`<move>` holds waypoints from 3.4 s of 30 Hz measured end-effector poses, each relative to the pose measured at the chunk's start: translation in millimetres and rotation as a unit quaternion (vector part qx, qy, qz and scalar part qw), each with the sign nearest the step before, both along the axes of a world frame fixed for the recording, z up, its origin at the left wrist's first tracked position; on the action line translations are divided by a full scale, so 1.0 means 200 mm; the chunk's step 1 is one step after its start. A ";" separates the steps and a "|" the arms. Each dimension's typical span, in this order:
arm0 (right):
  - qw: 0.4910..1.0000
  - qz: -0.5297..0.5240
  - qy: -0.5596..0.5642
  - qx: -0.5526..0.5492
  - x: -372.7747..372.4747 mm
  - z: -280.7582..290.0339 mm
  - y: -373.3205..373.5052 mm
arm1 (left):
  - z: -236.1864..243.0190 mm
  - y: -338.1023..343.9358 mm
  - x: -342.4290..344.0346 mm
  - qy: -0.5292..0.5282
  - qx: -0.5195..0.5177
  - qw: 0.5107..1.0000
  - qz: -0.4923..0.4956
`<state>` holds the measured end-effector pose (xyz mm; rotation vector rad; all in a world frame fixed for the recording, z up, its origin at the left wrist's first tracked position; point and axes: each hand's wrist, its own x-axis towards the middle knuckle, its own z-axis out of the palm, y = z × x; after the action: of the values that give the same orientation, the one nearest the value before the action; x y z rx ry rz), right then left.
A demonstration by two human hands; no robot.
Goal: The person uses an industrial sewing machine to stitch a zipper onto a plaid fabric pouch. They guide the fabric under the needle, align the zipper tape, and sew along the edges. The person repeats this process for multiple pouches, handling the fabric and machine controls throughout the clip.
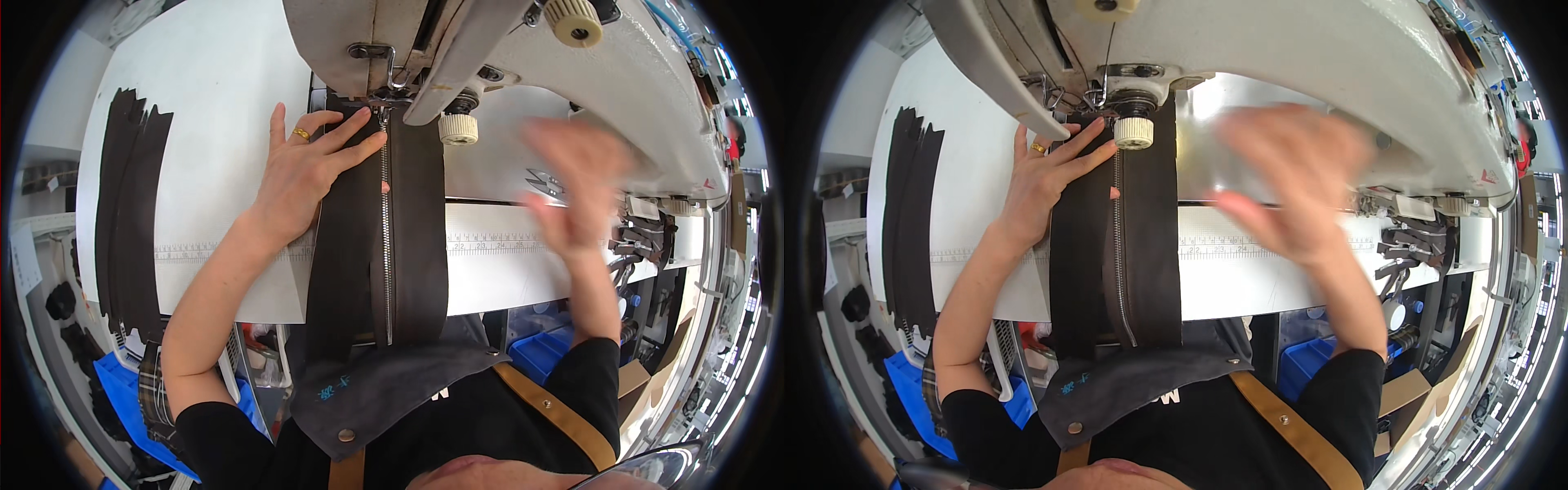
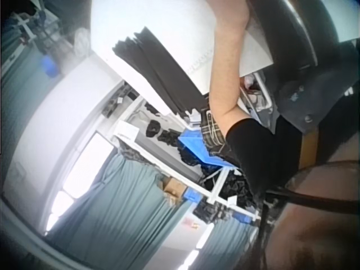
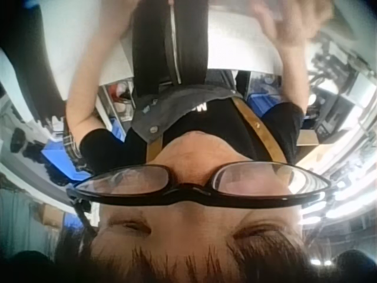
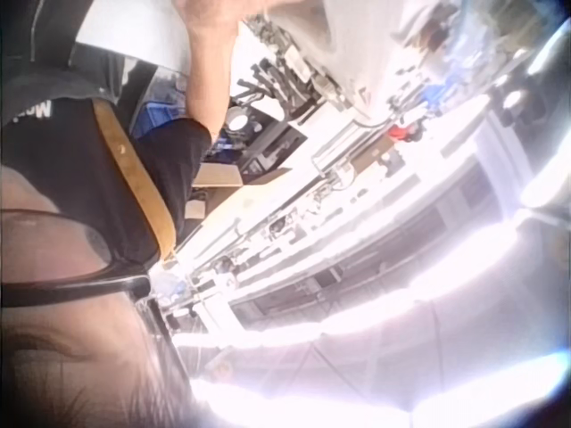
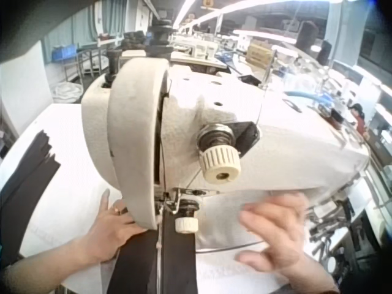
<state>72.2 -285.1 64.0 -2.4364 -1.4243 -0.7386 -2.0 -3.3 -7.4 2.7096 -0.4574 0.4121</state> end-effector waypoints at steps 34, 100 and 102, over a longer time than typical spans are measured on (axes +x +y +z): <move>0.933 0.136 0.329 0.060 0.27 -0.30 0.39 | 0.03 -0.04 0.01 0.009 0.027 1.000 0.011; 0.930 -0.023 0.358 0.084 0.17 -0.38 0.45 | -0.01 0.00 -0.06 -0.035 -0.004 0.999 -0.021; 0.932 -0.002 0.351 0.093 0.18 -0.39 0.45 | -0.03 0.02 -0.04 -0.044 0.005 0.999 -0.029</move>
<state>108.2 -194.4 -13.0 -2.2058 -1.0039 0.0301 -9.0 0.8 -12.4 2.6896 -0.5614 0.5158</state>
